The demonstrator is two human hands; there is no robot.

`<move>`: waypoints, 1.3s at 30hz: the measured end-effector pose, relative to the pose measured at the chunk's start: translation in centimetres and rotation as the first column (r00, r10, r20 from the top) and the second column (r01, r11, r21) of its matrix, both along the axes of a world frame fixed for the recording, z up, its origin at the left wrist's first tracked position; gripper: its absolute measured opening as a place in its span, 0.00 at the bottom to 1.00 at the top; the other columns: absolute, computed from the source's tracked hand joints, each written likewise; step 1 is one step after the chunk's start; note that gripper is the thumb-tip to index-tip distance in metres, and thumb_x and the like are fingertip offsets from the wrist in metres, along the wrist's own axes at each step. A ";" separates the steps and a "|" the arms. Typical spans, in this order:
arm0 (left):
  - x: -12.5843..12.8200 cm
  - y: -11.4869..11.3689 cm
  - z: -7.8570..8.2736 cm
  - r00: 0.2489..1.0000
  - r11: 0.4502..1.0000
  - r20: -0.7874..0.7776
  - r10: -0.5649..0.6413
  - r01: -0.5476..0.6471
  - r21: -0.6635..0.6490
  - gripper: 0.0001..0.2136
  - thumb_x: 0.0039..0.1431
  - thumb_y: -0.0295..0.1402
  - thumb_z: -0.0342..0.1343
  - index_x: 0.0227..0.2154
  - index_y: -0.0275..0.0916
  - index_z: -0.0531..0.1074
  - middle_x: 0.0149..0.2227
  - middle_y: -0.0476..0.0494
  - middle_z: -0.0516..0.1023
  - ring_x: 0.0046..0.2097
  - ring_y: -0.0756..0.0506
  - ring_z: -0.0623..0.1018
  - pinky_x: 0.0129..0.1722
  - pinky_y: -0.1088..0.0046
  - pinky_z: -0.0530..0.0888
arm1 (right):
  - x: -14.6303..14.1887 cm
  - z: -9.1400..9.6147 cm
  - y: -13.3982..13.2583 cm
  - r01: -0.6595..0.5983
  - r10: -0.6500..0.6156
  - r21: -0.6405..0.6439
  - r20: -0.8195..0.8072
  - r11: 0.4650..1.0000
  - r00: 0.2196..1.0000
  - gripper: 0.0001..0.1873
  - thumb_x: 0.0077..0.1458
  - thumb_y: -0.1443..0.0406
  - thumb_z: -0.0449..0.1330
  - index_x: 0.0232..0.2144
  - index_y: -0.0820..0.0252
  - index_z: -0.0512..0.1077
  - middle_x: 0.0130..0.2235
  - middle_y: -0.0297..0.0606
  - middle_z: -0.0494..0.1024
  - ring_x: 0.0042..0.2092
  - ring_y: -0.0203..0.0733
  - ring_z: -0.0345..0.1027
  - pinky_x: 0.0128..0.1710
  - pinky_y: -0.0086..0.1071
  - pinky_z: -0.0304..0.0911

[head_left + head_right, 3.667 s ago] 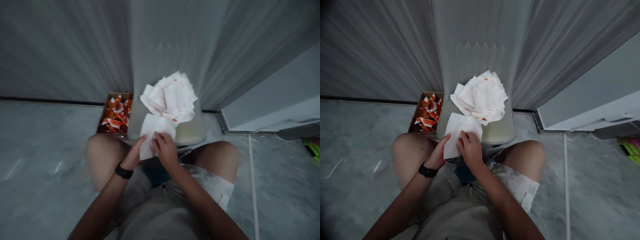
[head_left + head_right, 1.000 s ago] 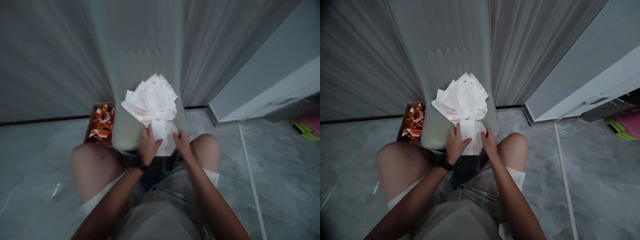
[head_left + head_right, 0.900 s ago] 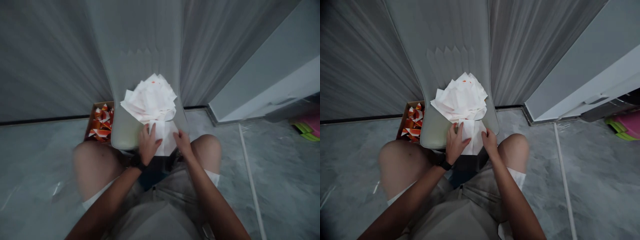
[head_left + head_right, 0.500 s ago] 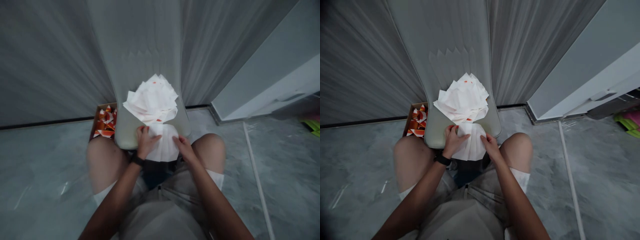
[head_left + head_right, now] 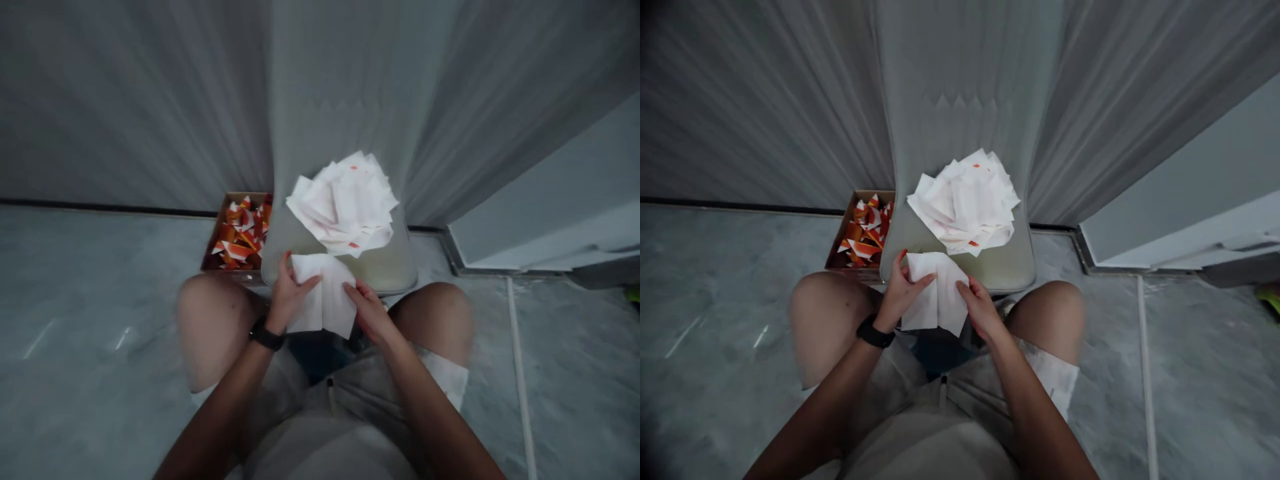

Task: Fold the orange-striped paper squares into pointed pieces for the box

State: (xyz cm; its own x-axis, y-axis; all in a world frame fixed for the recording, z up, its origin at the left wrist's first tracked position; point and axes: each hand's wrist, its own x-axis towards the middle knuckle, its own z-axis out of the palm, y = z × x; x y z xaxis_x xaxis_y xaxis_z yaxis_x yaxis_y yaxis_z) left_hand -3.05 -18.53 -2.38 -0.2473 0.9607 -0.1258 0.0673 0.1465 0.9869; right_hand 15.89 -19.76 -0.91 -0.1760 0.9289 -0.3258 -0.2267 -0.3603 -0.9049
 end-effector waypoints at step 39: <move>-9.8 2.9 -1.8 0.635 0.892 -0.773 0.000 0.349 0.286 0.21 0.70 0.33 0.46 0.62 0.35 0.64 0.63 0.33 0.68 0.65 0.41 0.67 0.66 0.58 0.67 | -9.9 -4.0 7.4 -0.818 -0.286 0.383 0.917 0.429 0.279 0.28 0.68 0.57 0.51 0.63 0.68 0.65 0.66 0.55 0.64 0.69 0.57 0.51 0.68 0.55 0.46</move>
State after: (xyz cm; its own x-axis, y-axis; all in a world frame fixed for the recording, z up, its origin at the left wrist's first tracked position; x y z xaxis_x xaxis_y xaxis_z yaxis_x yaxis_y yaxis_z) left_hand -12.88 -15.61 -4.15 0.0919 0.9141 0.3949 0.7743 -0.3150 0.5488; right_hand 6.00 -12.36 -4.96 -0.6453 0.7279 0.2317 0.6866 0.6857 -0.2419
